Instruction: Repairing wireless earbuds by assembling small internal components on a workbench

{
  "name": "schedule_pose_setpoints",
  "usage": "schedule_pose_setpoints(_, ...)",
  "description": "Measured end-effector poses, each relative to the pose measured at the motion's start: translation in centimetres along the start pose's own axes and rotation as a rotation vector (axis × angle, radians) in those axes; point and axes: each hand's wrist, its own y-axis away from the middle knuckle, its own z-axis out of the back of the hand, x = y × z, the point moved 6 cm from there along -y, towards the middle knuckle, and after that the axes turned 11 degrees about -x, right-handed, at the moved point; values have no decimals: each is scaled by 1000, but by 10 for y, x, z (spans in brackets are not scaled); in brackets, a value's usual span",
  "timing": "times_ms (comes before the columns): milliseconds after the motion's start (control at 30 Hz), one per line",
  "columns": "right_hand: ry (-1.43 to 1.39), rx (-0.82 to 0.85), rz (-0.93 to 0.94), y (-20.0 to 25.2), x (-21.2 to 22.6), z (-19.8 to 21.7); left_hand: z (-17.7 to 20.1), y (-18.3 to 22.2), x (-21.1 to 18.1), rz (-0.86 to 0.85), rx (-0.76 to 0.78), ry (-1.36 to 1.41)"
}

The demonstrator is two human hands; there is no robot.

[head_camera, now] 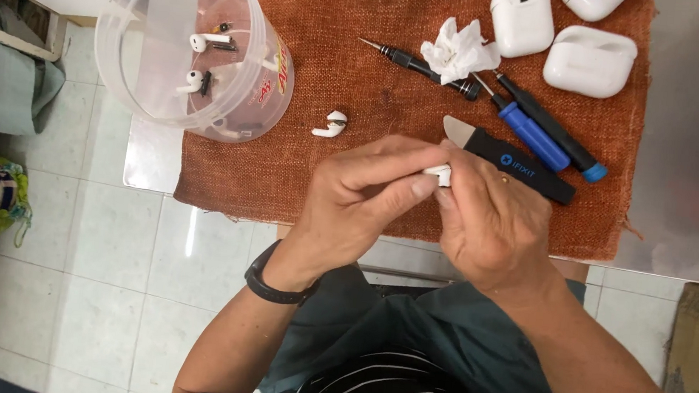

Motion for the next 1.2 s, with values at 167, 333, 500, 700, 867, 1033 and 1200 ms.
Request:
schedule_pose_setpoints(167,-42,-67,26,2,-4,2,1,0,-2,-49,-81,-19)
schedule_pose_setpoints(333,-23,-133,52,0,-2,5,2,2,-4,-83,-99,-71)
schedule_pose_setpoints(500,16,-49,69,0,-1,-1,8,-3,-5,-148,-60,-188)
schedule_pose_setpoints(700,-17,-66,52,2,-4,-3,8,-6,10,79,-166,61)
schedule_pose_setpoints(867,-156,-159,-23,10,-10,-11,16,-7,33,131,-170,161)
schedule_pose_setpoints(1033,-39,-117,49,13,-12,-17,13,-8,25,22,-185,36)
schedule_pose_setpoints(1200,-48,-77,64,-5,-8,-11,12,-5,17,-66,-256,-15)
